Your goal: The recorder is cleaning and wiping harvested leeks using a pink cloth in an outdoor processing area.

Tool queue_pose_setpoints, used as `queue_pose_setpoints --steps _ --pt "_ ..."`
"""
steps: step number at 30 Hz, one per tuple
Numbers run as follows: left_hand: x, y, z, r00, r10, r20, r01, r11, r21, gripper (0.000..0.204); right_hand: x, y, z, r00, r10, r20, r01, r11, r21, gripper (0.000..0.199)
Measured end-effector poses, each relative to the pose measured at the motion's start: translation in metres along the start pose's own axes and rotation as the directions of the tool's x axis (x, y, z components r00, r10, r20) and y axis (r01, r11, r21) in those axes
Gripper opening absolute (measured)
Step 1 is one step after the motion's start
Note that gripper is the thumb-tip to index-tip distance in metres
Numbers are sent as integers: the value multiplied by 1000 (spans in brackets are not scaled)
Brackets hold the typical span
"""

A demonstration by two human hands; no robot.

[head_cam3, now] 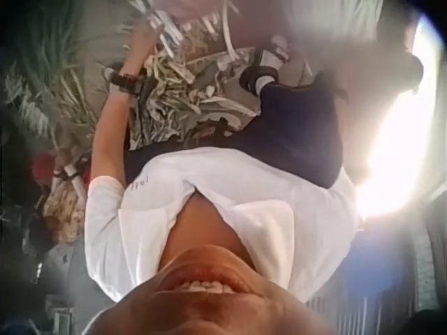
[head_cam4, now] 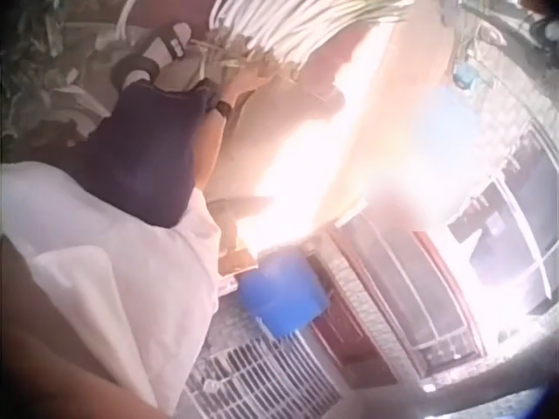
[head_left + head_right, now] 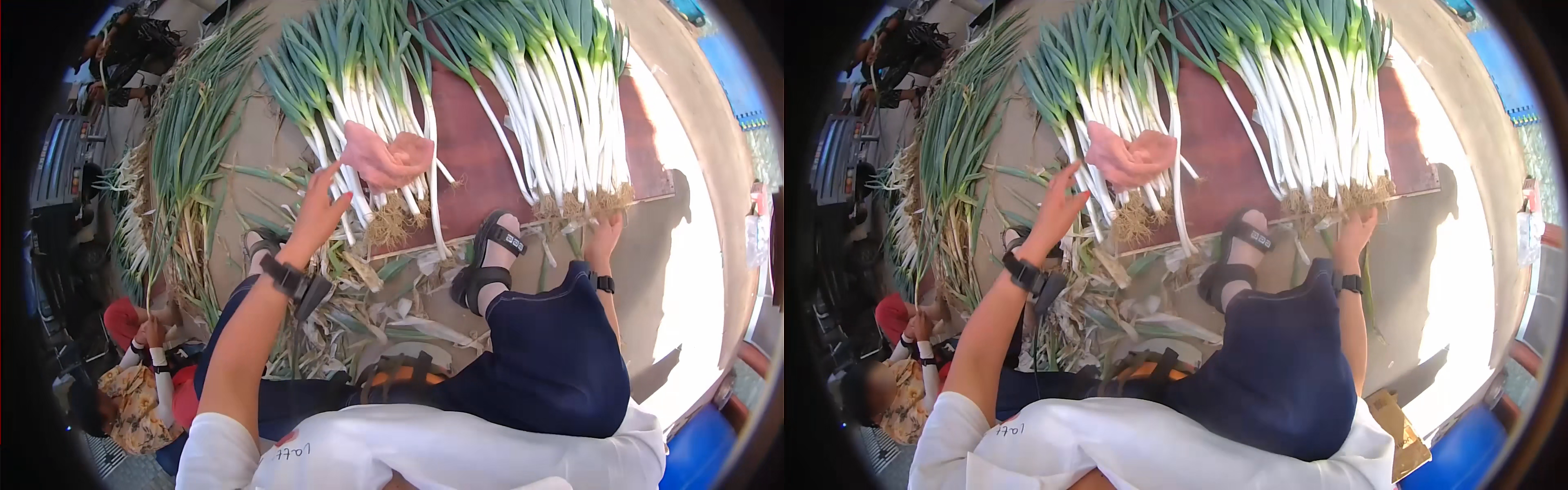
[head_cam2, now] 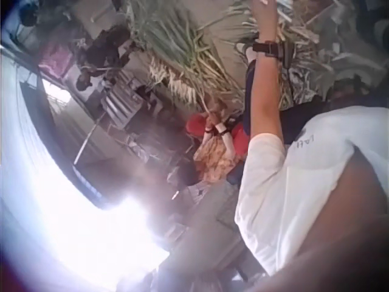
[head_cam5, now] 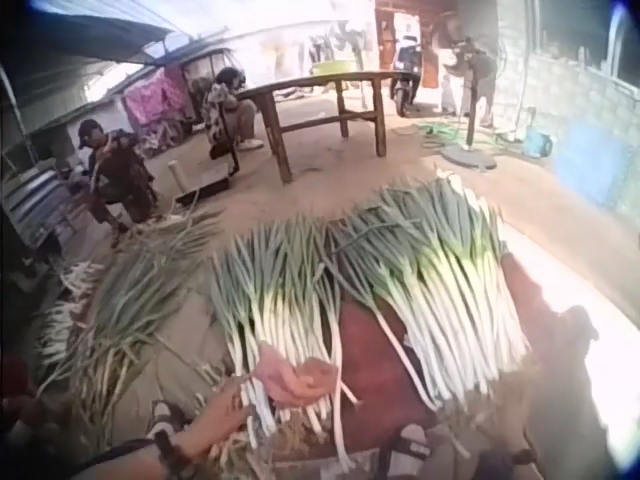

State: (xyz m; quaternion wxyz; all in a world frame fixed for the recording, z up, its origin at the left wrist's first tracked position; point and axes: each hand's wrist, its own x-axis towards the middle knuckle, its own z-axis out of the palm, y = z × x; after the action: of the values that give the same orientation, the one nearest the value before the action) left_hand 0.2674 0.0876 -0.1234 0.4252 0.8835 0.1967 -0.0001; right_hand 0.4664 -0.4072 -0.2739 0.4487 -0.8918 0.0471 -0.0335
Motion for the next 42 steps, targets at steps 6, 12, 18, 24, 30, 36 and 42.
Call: queue_pose_setpoints --steps 6,12,18,24,30,36,42 --pt "60 31 74 855 447 263 -506 608 612 39 -11 -151 55 660 -79 747 -103 976 194 17" --pt "39 10 85 954 258 152 -286 637 716 32 -98 -156 151 -103 -185 977 517 829 211 29" --pt "6 28 61 955 223 195 -290 837 465 43 -84 -177 130 74 -243 967 545 822 165 20" --pt "-31 74 56 987 27 161 49 891 -451 42 -39 -295 38 52 -315 948 329 901 282 18" --pt "-57 170 19 862 13 506 501 121 -857 26 -79 -412 -35 -223 -147 964 369 902 223 21" --pt "-84 144 -43 868 182 462 485 -117 -867 13 -121 -464 -47 -243 -298 923 198 916 348 34" --pt "-136 74 -107 916 77 394 393 -374 -840 39 -80 -383 67 197 -217 956 583 810 63 31"
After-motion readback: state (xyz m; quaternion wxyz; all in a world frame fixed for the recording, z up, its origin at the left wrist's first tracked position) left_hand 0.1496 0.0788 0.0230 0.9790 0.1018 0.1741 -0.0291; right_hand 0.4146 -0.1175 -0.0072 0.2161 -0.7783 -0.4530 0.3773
